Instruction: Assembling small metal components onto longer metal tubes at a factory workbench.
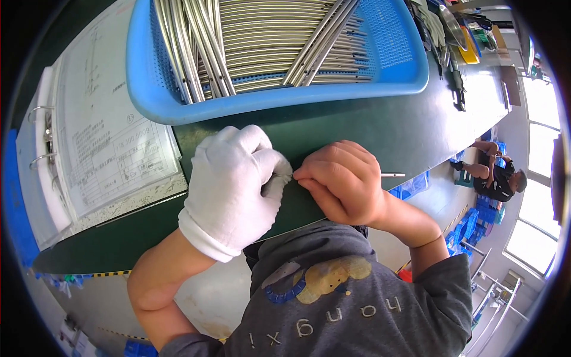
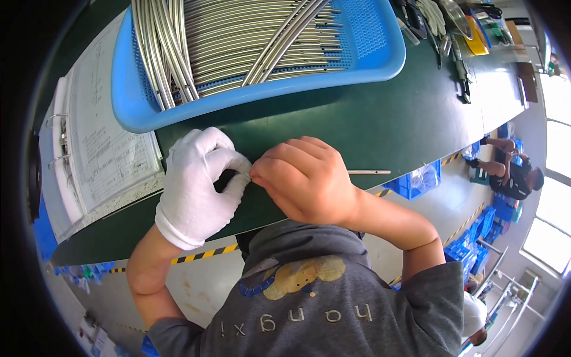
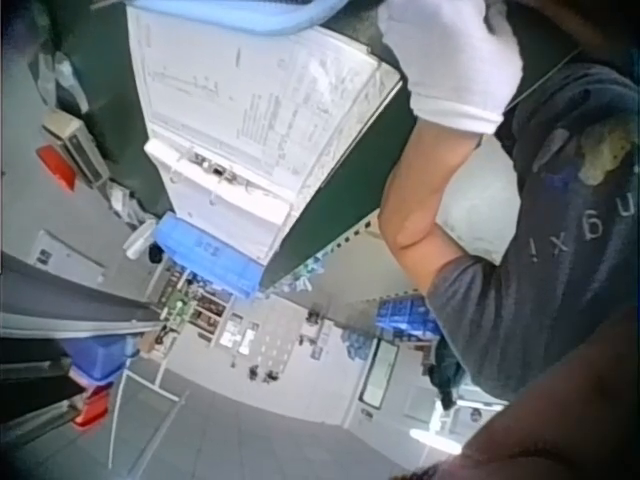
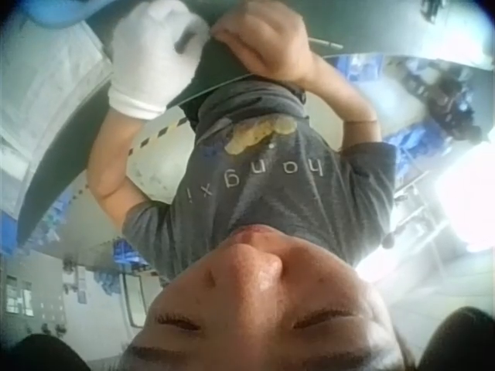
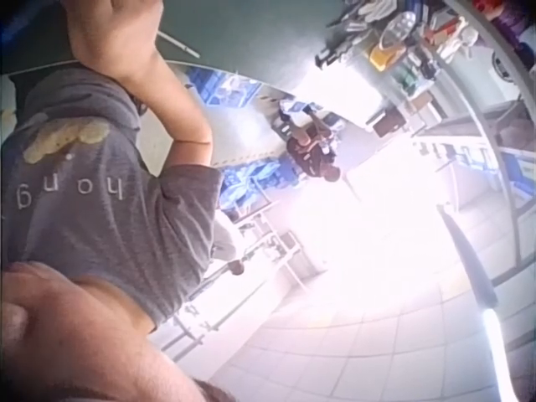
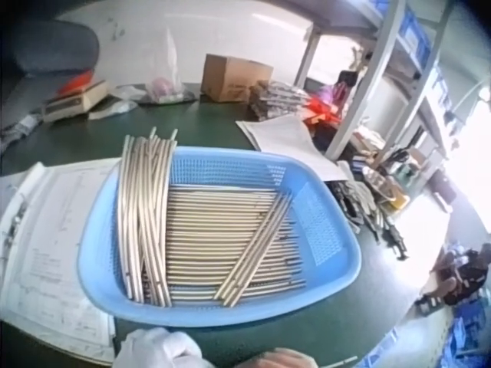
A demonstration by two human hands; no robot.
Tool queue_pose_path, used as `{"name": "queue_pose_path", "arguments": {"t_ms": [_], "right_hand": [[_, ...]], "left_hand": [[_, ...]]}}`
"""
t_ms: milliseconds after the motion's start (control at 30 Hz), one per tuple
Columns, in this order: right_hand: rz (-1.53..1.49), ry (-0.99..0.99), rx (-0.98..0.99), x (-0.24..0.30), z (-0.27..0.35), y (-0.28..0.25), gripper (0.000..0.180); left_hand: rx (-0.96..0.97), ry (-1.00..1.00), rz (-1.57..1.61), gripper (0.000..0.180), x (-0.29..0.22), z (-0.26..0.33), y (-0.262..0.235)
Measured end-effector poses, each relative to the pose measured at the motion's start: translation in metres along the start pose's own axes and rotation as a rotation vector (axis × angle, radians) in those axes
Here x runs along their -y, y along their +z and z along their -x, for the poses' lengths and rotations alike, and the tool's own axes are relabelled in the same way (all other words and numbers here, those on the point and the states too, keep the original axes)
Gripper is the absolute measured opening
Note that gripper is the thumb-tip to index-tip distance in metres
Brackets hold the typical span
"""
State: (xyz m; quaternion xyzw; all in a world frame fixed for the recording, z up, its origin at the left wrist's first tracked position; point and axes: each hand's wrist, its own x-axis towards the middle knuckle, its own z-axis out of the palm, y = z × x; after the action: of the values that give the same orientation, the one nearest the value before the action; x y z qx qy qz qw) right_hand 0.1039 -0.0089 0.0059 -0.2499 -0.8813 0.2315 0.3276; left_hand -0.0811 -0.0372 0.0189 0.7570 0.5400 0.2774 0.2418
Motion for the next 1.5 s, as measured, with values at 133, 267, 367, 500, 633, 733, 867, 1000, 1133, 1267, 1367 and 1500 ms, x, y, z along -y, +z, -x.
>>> {"name": "queue_pose_path", "arguments": {"t_ms": [133,267,367,500,633,733,867,1000,1133,1267,1367,1500], "right_hand": [[0.268,-0.218,-0.044,0.004,0.000,0.008,0.022],[0.289,-0.271,-0.019,0.004,-0.003,0.008,0.023],[0.192,-0.177,-0.053,0.003,0.000,0.009,0.022],[0.262,-0.237,-0.150,0.003,0.001,0.019,0.024],[0.120,-0.120,-0.121,0.001,0.002,0.011,0.022],[0.201,-0.159,-0.152,0.004,0.006,0.009,0.016],[0.103,0.014,-0.265,-0.001,0.024,-0.019,0.012],[0.168,0.254,-0.330,-0.015,0.073,-0.067,0.009],[0.139,0.333,-0.349,-0.015,0.097,-0.074,0.008],[0.170,0.195,-0.359,-0.018,0.098,-0.071,0.010],[0.164,0.197,-0.279,-0.019,0.102,-0.072,0.010],[0.133,0.198,-0.262,-0.019,0.103,-0.074,0.009]], "left_hand": [[0.004,0.024,-0.005,0.009,0.000,0.001,0.002],[0.001,0.022,-0.020,0.009,0.001,0.005,0.001],[0.002,0.041,-0.024,0.011,0.003,0.005,0.005],[-0.036,0.082,0.023,0.012,0.003,0.003,0.003],[-0.054,0.079,0.005,0.014,0.003,0.000,0.007],[-0.031,0.056,-0.001,0.017,0.000,0.001,0.004],[0.012,0.018,0.028,0.016,0.000,0.004,0.003],[0.074,0.050,-0.067,0.016,-0.010,-0.005,0.001],[0.098,0.283,-0.125,0.022,-0.039,-0.029,0.019],[0.085,0.452,-0.124,0.012,-0.050,-0.044,0.059],[0.083,0.417,-0.006,0.013,-0.053,-0.044,0.068],[0.096,0.347,0.083,0.018,-0.054,-0.043,0.069]]}}
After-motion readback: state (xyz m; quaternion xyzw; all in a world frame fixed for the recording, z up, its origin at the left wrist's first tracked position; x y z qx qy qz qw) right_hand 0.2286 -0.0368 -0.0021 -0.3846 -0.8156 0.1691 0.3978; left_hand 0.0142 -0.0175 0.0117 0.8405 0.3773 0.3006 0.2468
